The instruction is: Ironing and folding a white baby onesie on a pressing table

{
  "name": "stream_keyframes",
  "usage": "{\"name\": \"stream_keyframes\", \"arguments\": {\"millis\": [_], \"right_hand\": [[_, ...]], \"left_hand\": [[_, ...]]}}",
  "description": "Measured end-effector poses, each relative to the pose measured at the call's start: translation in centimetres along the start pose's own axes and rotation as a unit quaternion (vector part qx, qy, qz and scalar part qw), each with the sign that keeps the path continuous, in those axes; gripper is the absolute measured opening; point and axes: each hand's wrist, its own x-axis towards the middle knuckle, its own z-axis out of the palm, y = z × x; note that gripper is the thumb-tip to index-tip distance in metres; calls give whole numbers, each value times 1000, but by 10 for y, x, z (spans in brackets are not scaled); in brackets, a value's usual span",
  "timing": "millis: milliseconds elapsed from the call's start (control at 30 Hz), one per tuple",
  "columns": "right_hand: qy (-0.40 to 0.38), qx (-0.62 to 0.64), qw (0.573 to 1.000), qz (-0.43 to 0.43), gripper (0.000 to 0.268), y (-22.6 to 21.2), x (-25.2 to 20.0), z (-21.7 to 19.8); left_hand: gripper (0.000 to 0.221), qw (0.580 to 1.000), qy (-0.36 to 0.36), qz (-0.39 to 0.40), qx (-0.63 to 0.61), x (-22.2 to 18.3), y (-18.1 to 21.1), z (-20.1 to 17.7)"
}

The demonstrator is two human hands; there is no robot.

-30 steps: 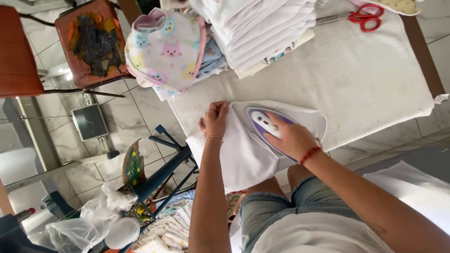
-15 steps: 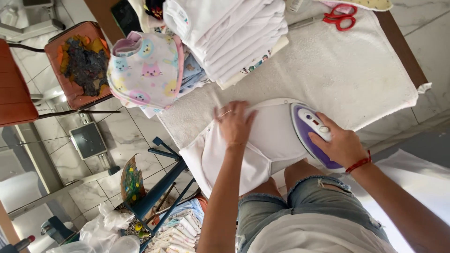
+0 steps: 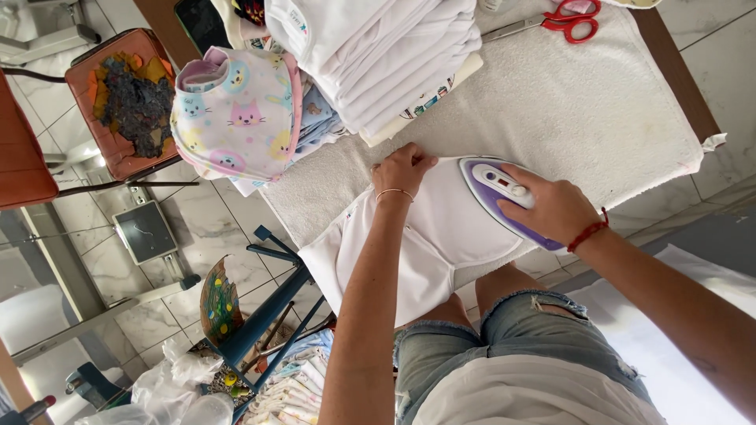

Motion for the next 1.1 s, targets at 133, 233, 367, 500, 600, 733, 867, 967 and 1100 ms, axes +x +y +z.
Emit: {"name": "stream_keyframes", "arguments": {"millis": [133, 233, 367, 500, 600, 733, 867, 967, 1100], "right_hand": [[-32, -52, 995, -78, 53, -23, 17, -3], [-49, -97, 988, -113, 54, -38, 23, -3], [-72, -98, 981, -148, 54, -52, 26, -3], [-93, -133, 970, -182, 56, -62, 35, 7], [-102, -159, 957, -220, 55, -69, 44, 23], [-109, -165, 949, -244, 55, -73, 47, 31], [-97, -180, 948, -244, 54, -65, 35, 12], [-78, -182, 965, -171, 56, -38, 31, 2], [-57, -122, 987, -91, 57, -5, 23, -6]], "left_hand": [[39, 998, -32, 21, 42, -12, -25, -23], [42, 996, -59, 25, 65, -26, -49, -39], [40, 997, -36, 2, 65, -31, -84, -40], [42, 999, -8, -32, 7, -40, -91, -42], [39, 999, 13, -35, -28, -39, -95, -37], [37, 998, 34, -42, -24, -38, -92, -34], [35, 997, 42, -49, -37, -36, -95, -31], [35, 997, 51, -50, -41, -39, -90, -31], [33, 996, 62, -55, -43, -39, -88, -32]]}}
